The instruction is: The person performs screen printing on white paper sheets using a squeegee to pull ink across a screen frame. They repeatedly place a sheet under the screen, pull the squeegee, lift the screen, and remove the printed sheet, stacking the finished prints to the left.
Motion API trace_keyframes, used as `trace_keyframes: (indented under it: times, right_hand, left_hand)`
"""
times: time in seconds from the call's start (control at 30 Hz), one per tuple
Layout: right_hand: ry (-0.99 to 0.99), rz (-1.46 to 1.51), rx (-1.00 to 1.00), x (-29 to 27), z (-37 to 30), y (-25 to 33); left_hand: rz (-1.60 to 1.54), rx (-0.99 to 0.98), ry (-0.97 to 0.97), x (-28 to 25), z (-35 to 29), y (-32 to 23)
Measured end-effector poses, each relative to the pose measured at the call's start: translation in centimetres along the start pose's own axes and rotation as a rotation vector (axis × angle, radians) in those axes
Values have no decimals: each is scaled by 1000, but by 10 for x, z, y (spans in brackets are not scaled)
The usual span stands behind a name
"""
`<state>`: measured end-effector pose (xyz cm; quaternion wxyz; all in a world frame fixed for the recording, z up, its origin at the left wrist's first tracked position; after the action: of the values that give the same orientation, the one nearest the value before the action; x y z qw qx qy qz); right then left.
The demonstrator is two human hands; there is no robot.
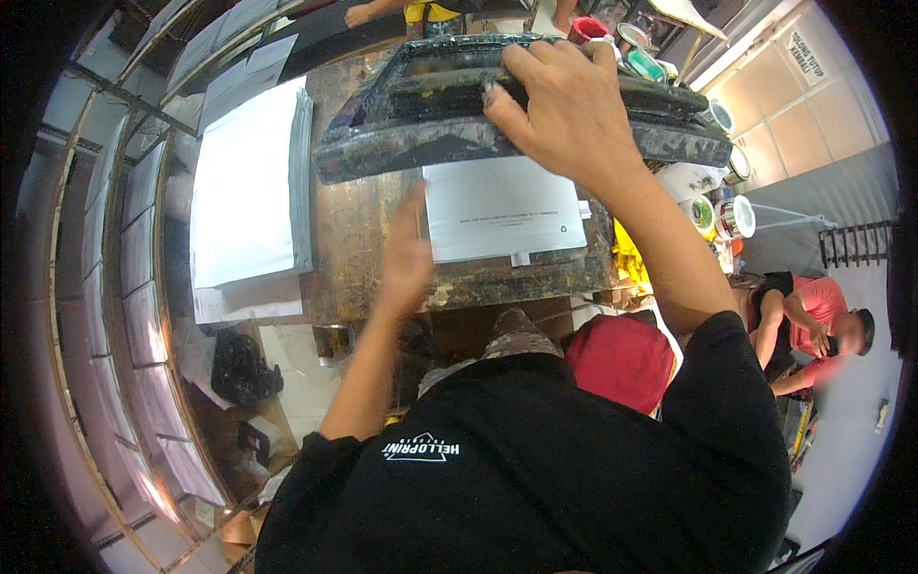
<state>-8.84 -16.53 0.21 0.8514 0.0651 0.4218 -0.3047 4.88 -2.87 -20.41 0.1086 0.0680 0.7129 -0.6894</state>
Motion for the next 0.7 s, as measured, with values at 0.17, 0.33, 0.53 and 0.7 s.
trace_keyframes:
  times: [0.17,0.33,0.53,0.7]
  right_hand:
    - [83,-10,-7,-8,46,-19]
    - [214,-5,134,-6,104,-54]
    - [-2,58,-37,-1,123,-72]
    - [-60,37,-47,0,130,-89]
  left_hand:
    - [1056,-99,-78,89,-5,132]
    - [1134,-296,129,97,5,139]
    - [602,120,-228,51,93,18]
    - [557,25,-452,-41,90,8]
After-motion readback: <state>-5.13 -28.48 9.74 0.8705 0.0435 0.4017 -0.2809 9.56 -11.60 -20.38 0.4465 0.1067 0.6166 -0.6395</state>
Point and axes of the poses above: each hand's wrist, its own z-axis towards the middle knuckle, its own x-axis out of the palm, y = z × x, the point moved 7 cm from there along z, towards the middle knuckle, and after that the axes turned 8 degrees about -x, right-handed, at the moved point
